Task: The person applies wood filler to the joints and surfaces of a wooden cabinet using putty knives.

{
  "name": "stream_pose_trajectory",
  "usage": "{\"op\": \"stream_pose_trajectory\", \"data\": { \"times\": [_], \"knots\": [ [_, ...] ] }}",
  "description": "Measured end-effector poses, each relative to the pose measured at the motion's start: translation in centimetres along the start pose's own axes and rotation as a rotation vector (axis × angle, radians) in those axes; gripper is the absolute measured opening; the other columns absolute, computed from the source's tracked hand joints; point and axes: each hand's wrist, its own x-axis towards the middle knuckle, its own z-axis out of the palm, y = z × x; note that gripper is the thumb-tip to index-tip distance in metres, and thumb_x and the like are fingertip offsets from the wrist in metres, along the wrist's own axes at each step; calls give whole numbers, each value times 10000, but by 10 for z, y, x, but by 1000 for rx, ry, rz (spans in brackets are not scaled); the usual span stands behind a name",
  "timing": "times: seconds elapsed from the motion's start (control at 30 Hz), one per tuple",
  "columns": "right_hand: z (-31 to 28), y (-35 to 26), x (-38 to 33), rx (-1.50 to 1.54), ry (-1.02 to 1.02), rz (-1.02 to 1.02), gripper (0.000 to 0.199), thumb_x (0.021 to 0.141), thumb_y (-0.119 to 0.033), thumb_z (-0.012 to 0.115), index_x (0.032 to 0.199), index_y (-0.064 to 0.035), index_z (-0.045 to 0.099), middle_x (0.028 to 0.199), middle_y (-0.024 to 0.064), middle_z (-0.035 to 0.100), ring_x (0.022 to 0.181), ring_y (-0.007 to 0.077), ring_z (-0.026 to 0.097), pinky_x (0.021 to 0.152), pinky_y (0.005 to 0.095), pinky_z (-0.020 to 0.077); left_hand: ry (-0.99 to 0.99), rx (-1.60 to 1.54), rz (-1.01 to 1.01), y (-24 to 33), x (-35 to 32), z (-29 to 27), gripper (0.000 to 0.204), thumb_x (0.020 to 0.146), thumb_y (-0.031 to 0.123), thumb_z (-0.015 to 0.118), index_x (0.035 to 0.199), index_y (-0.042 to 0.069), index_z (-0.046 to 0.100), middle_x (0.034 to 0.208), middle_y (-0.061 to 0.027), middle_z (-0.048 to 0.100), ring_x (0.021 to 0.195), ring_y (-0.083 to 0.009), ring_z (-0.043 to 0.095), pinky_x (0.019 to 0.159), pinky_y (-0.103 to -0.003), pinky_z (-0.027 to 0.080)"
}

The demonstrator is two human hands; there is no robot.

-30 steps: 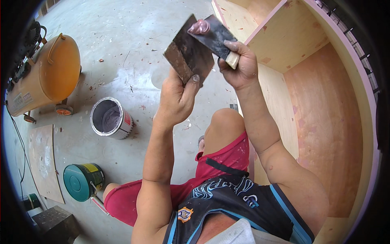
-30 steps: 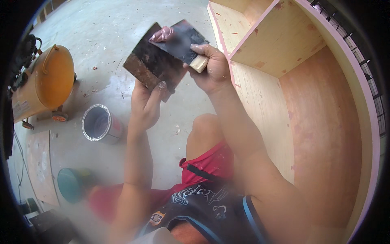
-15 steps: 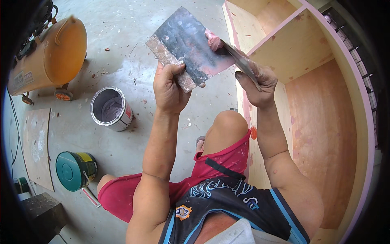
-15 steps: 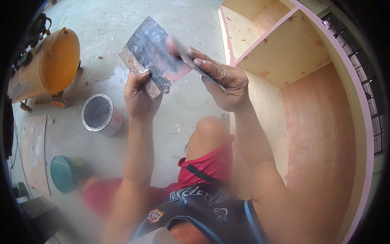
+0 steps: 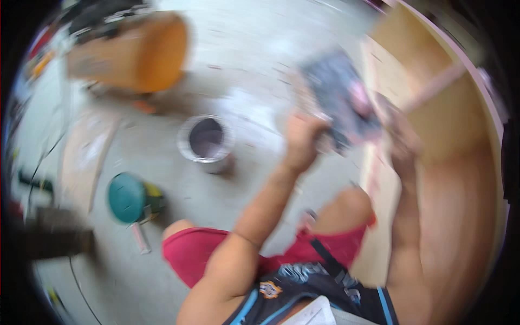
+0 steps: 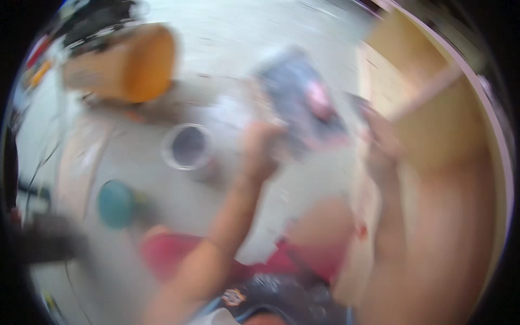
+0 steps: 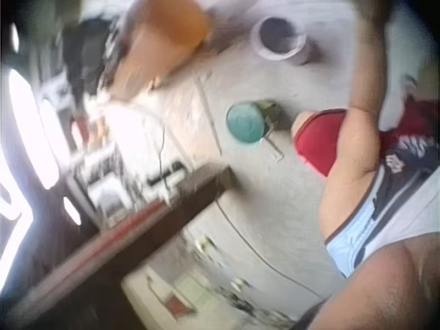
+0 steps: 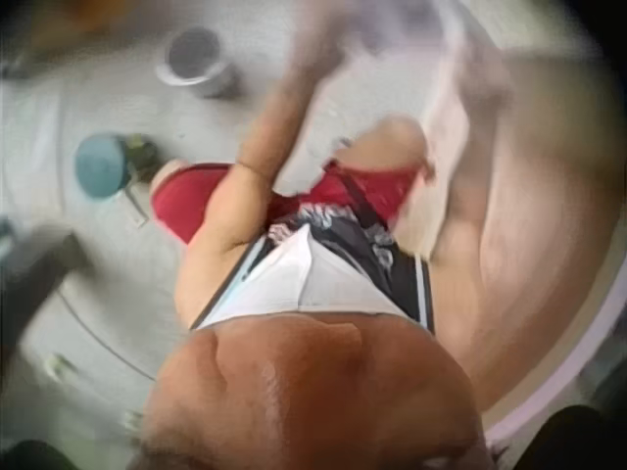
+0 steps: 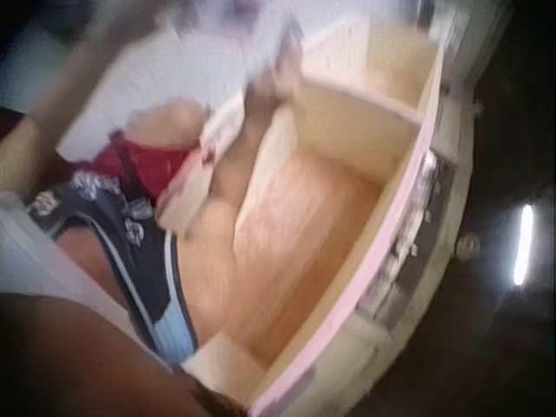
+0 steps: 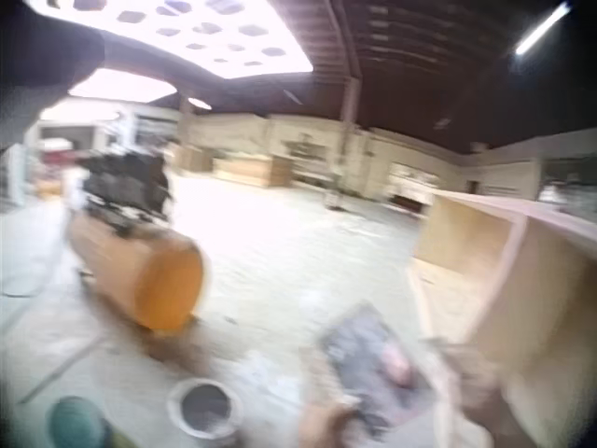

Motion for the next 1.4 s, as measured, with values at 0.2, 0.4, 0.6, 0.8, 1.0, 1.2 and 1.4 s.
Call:
{"op": "stream_pose_trajectory", "data": {
  "times": [0.2, 0.4, 0.6, 0.8, 1.0, 1.2, 1.4],
  "knots": [
    [-32, -50, 34, -283, -137, -516, 297, 822, 50, 503, 1111, 10, 553, 1145, 186, 560, 1071, 341, 536, 954, 426, 396, 102, -1099, -1011, 17, 19, 17, 341, 769, 22, 402, 1104, -24, 447, 949, -58, 561, 848, -110, 552, 754, -260, 470],
    [-16, -60, 49, -498, -287, -671, 236, 733, 27, 549, 957, 2, 620, 1066, 151, 608, 1072, 348, 534, 935, 460, 404, 59, -930, -955, 13, 17, 0, 369, 783, 15, 378, 1149, -16, 408, 1011, -52, 541, 886, -103, 524, 796, -255, 445],
    [-27, -55, 47, -511, -204, -618, 231, 718, 14, 564, 943, 22, 615, 1061, 176, 602, 1079, 366, 525, 934, 503, 395, 76, -900, -952, 9, 9, 15, 358, 790, 17, 381, 1146, -18, 408, 1007, -54, 538, 875, -103, 522, 788, -251, 446],
    [-35, -54, 39, -502, -233, -602, 230, 706, 17, 560, 929, 28, 612, 1048, 177, 603, 1072, 365, 529, 934, 455, 410, 34, -987, -948, 13, -1, 23, 436, 789, 36, 413, 1220, -9, 377, 1060, -82, 536, 928, -133, 535, 810, -281, 450],
    [-38, -55, 50, -559, -174, -590, 246, 716, -3, 554, 955, 1, 612, 1051, 137, 607, 1051, 321, 544, 923, 441, 402, -4, -678, -946, 0, -4, 24, 167, 763, 56, 488, 916, 3, 529, 701, -4, 542, 539, -74, 498, 457, -227, 417],
    [-33, -31, 51, -649, -226, -680, 269, 744, -59, 538, 1000, -52, 619, 1082, 69, 605, 1056, 270, 540, 921, 413, 399, 88, -976, -918, 2, 3, 30, 280, 764, -19, 383, 1016, -59, 499, 902, -106, 587, 758, -162, 608, 624, -269, 529],
    [-40, -31, 46, -737, -212, -687, 282, 734, -78, 547, 1006, -64, 620, 1064, 58, 615, 1055, 253, 536, 909, 385, 410, 65, -1013, -986, 4, -2, 39, 285, 761, 1, 395, 1037, -39, 453, 899, -137, 573, 707, -210, 601, 484, -323, 510]
  ]
}}
